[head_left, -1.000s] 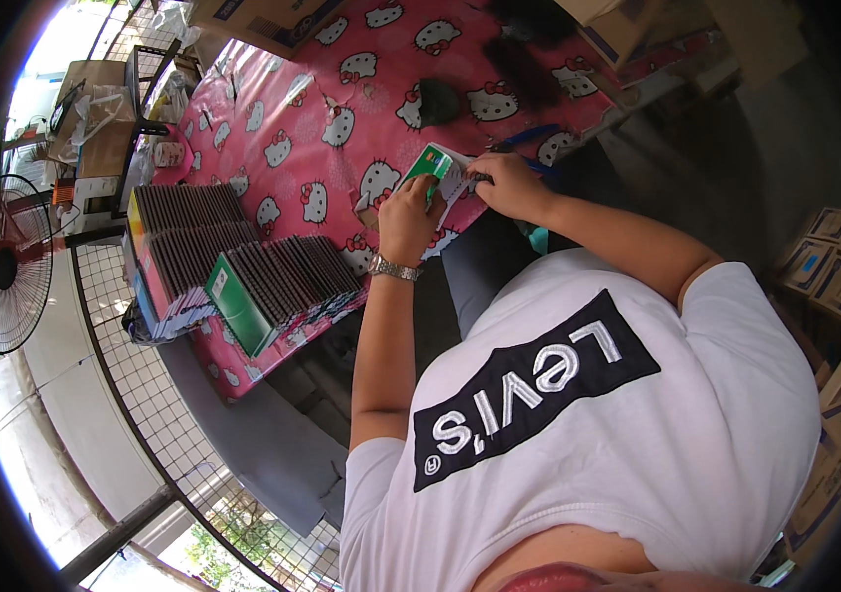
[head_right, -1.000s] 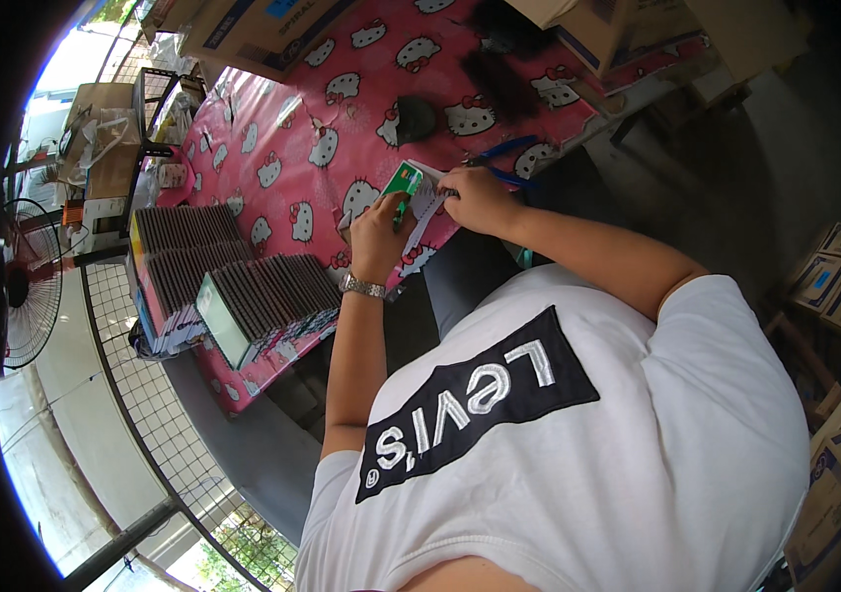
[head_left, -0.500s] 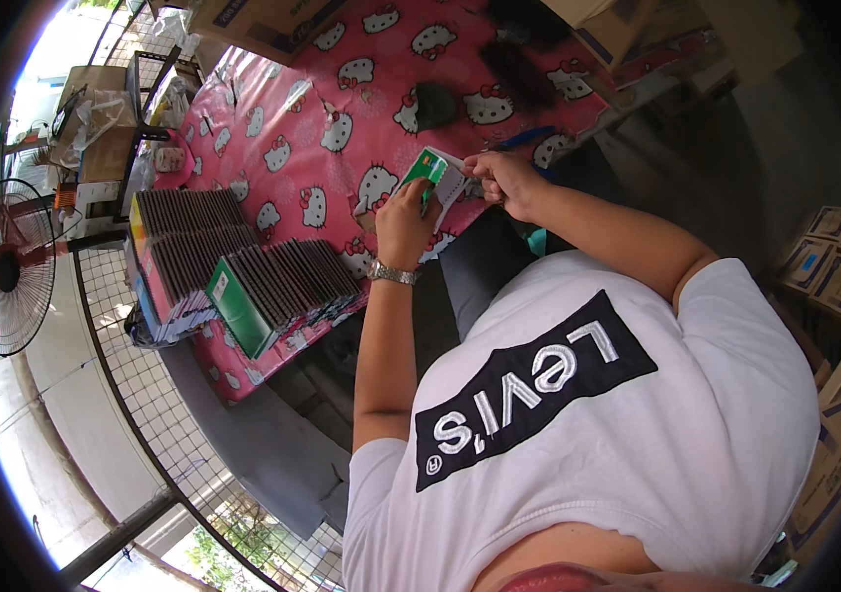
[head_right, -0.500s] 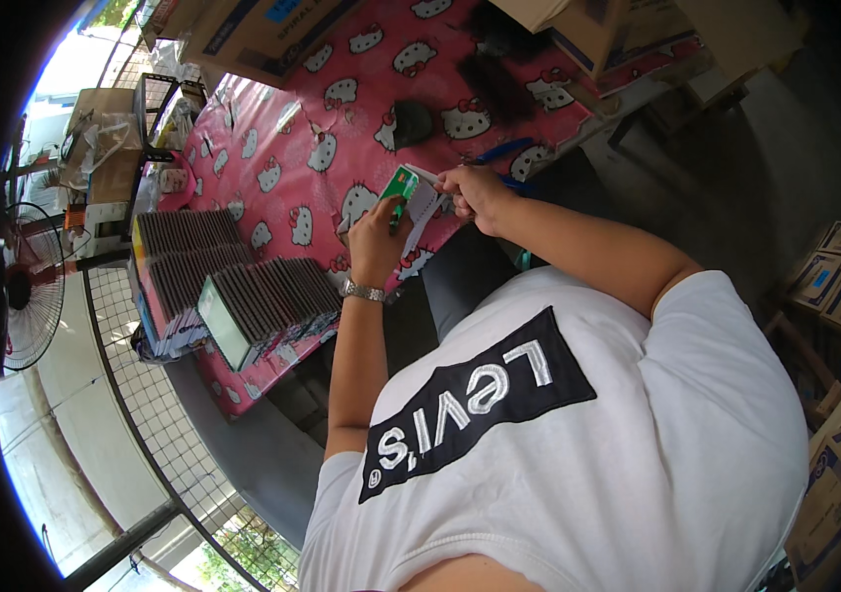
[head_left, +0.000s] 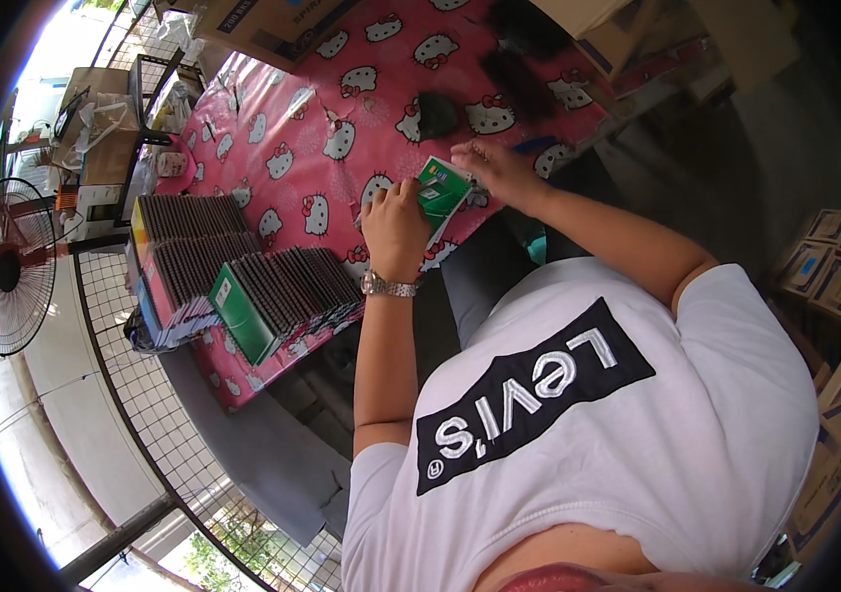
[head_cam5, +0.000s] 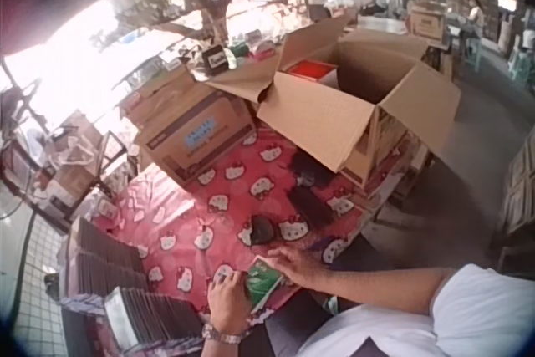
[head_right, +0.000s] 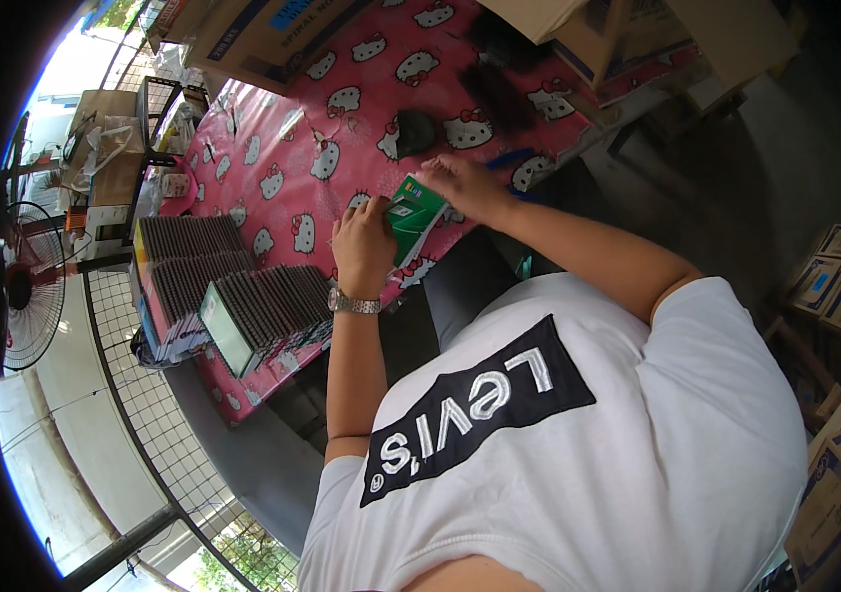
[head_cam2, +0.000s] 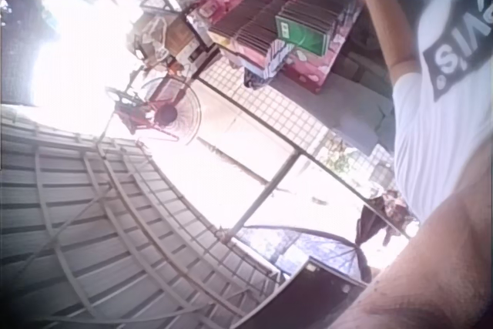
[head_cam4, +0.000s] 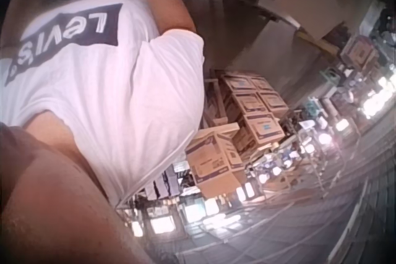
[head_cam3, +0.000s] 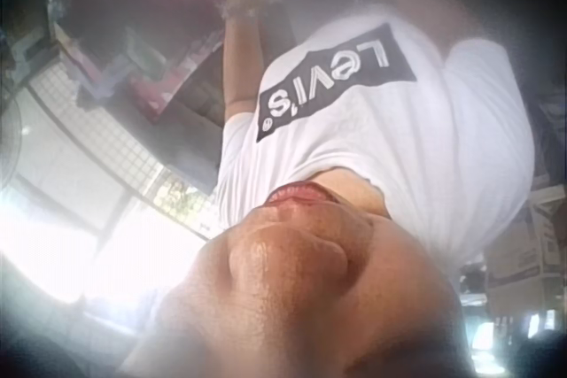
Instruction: The person picks up green notebooks one at a time, checks their spines, and stacks them into a large cardboard box on a table.
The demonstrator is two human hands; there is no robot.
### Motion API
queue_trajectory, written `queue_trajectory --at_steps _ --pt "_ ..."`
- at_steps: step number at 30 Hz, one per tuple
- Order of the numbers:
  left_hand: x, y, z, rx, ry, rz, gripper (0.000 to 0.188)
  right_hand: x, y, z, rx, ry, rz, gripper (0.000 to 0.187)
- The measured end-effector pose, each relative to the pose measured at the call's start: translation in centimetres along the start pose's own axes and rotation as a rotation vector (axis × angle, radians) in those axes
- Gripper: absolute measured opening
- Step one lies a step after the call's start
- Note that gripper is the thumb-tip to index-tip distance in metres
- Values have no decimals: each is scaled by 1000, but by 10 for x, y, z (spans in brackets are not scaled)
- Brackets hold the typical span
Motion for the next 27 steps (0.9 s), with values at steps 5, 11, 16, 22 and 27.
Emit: queue_trajectory --at_steps 5,11,16,22,27 --pt "8 -9 9 -73 66 161 26 49 -41 13 -355 -245 -116 92" --pt "0 -5 7 53 -86 209 18 21 -11 -25 -448 -349 -247 29" --pt "-1 -5 12 108 -44 208 18 19 -3 -48 -668 -498 -348 15" --pt "-6 -7 15 89 -97 242 18 19 -6 -54 -738 -528 -345 17" --pt "-11 -10 17 84 -97 303 20 22 -5 -44 -597 -427 -416 14"
Point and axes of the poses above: each hand's wrist, its own y-axis towards the middle knuckle, its own x-axis out of the palm, z = x × y, the point moved 7 cm from there along y, towards the middle knuckle, and after that the axes turned 15 degrees about y, right-handed, at the moved point
